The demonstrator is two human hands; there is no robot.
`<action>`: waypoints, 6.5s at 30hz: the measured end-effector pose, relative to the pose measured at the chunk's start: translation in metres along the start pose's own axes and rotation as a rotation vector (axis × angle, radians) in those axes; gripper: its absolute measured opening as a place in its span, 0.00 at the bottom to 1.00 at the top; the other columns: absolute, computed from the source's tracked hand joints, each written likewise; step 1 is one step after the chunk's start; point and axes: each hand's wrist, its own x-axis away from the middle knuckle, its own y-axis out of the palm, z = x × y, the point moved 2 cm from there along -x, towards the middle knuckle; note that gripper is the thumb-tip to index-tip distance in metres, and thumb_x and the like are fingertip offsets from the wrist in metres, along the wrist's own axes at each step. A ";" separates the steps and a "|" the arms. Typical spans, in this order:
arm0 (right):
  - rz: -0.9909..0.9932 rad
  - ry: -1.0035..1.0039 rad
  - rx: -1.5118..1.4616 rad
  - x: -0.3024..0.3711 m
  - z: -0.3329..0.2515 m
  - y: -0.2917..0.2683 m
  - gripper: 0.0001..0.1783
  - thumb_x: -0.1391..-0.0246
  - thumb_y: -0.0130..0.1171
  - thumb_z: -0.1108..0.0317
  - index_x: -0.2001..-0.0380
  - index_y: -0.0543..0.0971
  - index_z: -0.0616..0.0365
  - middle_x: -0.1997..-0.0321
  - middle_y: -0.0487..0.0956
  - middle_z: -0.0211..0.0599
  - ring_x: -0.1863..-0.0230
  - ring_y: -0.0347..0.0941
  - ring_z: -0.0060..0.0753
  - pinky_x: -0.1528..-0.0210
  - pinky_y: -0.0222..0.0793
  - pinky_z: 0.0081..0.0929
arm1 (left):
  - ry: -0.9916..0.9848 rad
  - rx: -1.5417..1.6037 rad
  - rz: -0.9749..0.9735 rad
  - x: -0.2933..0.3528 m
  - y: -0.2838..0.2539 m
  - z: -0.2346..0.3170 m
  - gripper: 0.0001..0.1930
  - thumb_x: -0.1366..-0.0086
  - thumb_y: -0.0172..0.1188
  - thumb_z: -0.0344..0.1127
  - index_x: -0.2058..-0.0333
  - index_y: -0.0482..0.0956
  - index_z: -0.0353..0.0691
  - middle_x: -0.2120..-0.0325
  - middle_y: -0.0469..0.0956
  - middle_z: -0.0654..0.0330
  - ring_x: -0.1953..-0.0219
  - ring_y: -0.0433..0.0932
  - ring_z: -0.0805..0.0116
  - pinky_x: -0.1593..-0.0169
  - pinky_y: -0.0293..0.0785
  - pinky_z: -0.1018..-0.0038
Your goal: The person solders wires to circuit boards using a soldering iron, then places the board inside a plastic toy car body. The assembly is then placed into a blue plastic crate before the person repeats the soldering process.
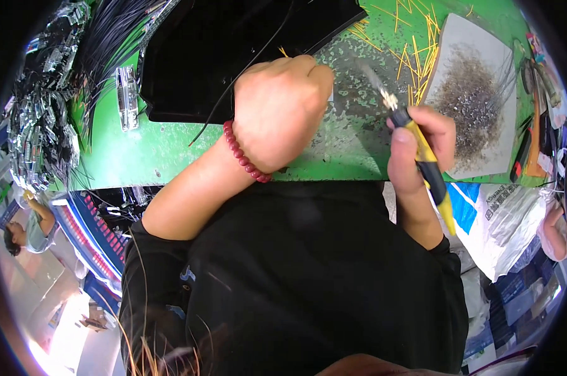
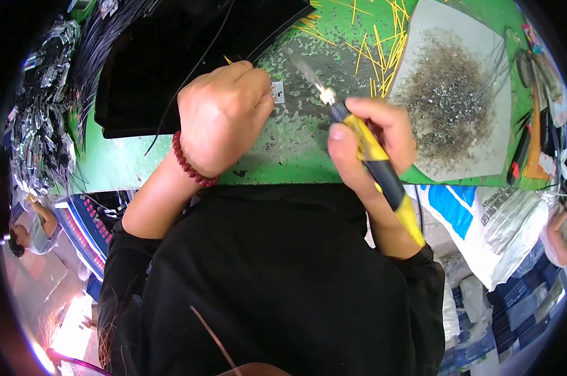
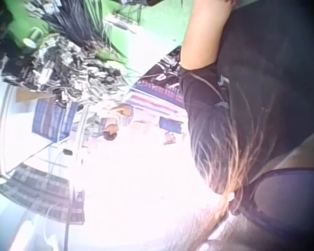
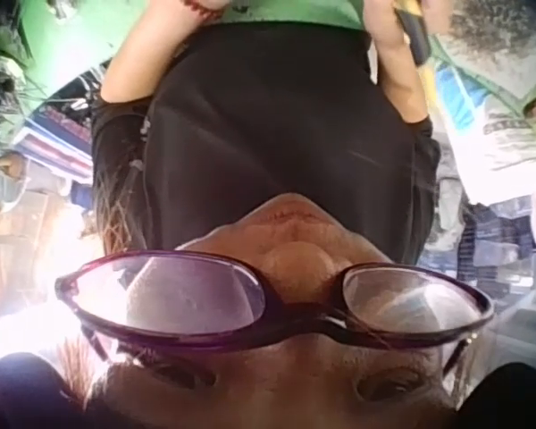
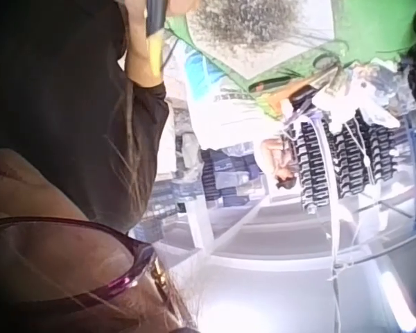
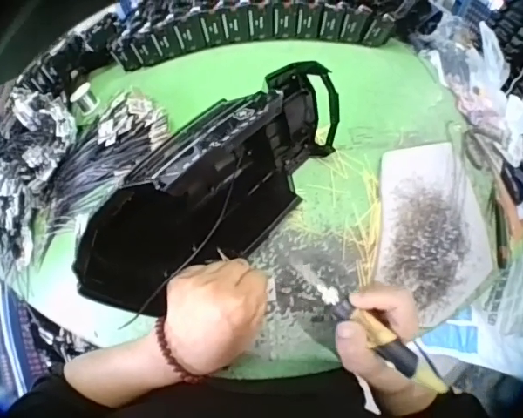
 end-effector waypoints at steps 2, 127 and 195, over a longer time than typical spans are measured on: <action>-0.063 -0.089 0.129 -0.004 0.007 0.000 0.25 0.50 0.68 0.72 0.50 0.70 0.63 0.63 0.77 0.35 0.68 0.71 0.17 0.66 0.68 0.15 | -0.009 0.012 0.001 0.000 -0.002 0.000 0.07 0.54 0.61 0.26 0.82 0.71 0.41 0.83 0.70 0.62 0.80 0.73 0.62 0.77 0.70 0.69; -0.273 -0.135 -0.278 -0.020 0.005 0.028 0.26 0.51 0.61 0.84 0.50 0.65 0.62 0.64 0.75 0.38 0.62 0.79 0.29 0.61 0.76 0.23 | -0.455 1.193 -0.458 0.000 -0.025 -0.008 0.07 0.33 0.56 0.32 0.68 0.74 0.35 0.76 0.70 0.70 0.75 0.66 0.82 0.70 0.63 0.83; 0.668 0.014 0.262 0.015 -0.004 -0.211 0.05 0.46 0.50 0.76 0.67 0.72 0.65 0.75 0.74 0.34 0.78 0.67 0.17 0.77 0.57 0.11 | -0.121 0.369 -0.185 -0.011 0.001 0.011 0.06 0.49 0.62 0.18 0.74 0.74 0.33 0.75 0.73 0.55 0.73 0.73 0.58 0.69 0.70 0.70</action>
